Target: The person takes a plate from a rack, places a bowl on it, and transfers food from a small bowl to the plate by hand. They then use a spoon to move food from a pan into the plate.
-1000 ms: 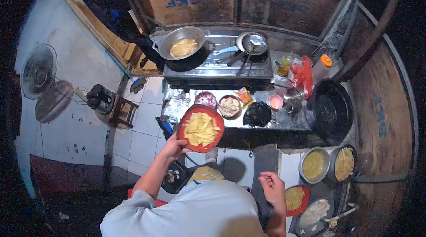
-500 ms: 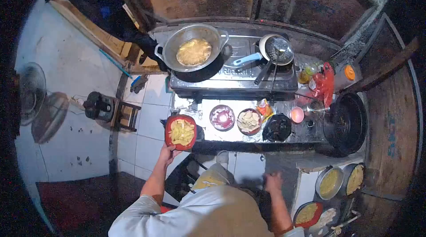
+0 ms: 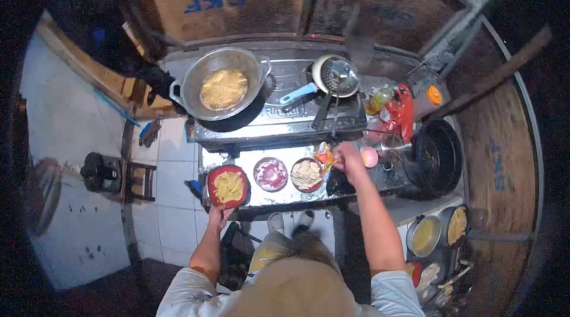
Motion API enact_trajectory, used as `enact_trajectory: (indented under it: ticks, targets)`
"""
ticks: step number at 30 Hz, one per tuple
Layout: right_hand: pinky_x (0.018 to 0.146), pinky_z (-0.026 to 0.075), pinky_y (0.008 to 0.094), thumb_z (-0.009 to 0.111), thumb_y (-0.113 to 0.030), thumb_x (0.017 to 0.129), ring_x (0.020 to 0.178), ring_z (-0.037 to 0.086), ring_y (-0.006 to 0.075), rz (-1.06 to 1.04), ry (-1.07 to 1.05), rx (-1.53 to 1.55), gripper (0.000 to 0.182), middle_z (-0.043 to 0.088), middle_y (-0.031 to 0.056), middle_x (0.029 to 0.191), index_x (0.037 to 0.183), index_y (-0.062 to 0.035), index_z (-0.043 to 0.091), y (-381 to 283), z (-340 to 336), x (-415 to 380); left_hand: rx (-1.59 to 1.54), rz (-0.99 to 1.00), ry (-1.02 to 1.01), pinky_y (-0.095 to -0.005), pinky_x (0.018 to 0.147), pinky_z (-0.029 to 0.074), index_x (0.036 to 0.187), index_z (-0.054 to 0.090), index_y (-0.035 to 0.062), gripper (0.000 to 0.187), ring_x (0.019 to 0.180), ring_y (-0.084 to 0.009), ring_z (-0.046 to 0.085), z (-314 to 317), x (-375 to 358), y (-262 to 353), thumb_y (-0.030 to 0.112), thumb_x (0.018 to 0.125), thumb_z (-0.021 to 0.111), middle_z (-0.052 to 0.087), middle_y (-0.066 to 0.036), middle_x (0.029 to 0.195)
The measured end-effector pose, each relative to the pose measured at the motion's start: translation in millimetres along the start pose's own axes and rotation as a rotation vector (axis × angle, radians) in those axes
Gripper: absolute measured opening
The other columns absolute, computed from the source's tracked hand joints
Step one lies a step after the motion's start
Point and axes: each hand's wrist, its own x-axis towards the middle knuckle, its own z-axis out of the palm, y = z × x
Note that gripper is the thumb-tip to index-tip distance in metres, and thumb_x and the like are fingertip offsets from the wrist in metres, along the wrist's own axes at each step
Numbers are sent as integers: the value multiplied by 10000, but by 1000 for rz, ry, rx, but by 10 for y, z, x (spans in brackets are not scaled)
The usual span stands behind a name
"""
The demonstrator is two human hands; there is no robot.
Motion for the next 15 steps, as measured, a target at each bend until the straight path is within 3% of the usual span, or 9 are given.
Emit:
enact_trajectory:
  ticks: [2,4,6,7,8,10,12,15]
  targets:
    - [608,556,290,574,-321,962,811,634,164,71,110,36,225,629,29,936,1034,-109,597,-246,179,350,50,54,0,-441,880,580,1445,300,88,630,1129,-333,616,212,-101,48,-94,854,419,514,-184,1351]
    - [558,549,283,571,-314,963,759,641,189,136,81,114,216,628,52,878,1032,-111,601,-424,287,561,114,107,-84,-418,921,551,1451,310,67,625,1186,-318,579,296,-83,53,-65,857,449,502,-168,1373]
    - [483,496,263,568,-329,966,654,615,190,202,-67,83,232,615,56,796,1034,-108,593,-405,107,911,82,27,-70,-416,932,551,1460,286,69,629,1202,-324,563,422,-204,163,-12,866,477,488,-173,1377]
    - [450,471,271,567,-311,968,611,593,174,276,-94,77,266,601,50,775,1092,-75,572,-344,185,985,86,-43,-83,-429,935,554,1460,269,74,625,1208,-342,553,138,-160,163,7,877,483,483,-187,1374]
    - [416,445,280,566,-293,970,569,571,157,296,-84,93,309,588,43,753,1150,-42,551,-527,188,961,-3,-73,-95,-426,890,579,1457,253,70,603,1173,-363,574,300,-289,263,25,894,463,470,-208,1376]
    - [451,455,280,579,-301,968,558,533,138,130,-60,82,292,568,22,733,1135,-61,575,-511,240,888,-51,-113,-112,-463,852,595,1486,201,120,679,1084,-440,613,154,-291,314,74,881,506,483,-248,1336]
    - [496,471,286,578,-292,970,567,521,130,82,-27,67,271,558,8,736,1137,-78,592,-528,237,875,-2,-225,85,-478,868,584,1507,164,133,687,1082,-463,607,8,-395,445,119,905,495,446,-274,1355]
    - [549,479,276,549,-268,986,620,510,116,78,-109,123,259,553,-3,764,1149,-70,588,-573,159,865,-4,-14,127,-484,880,575,1527,118,130,705,1095,-483,593,72,-822,673,192,937,498,400,-293,1384]
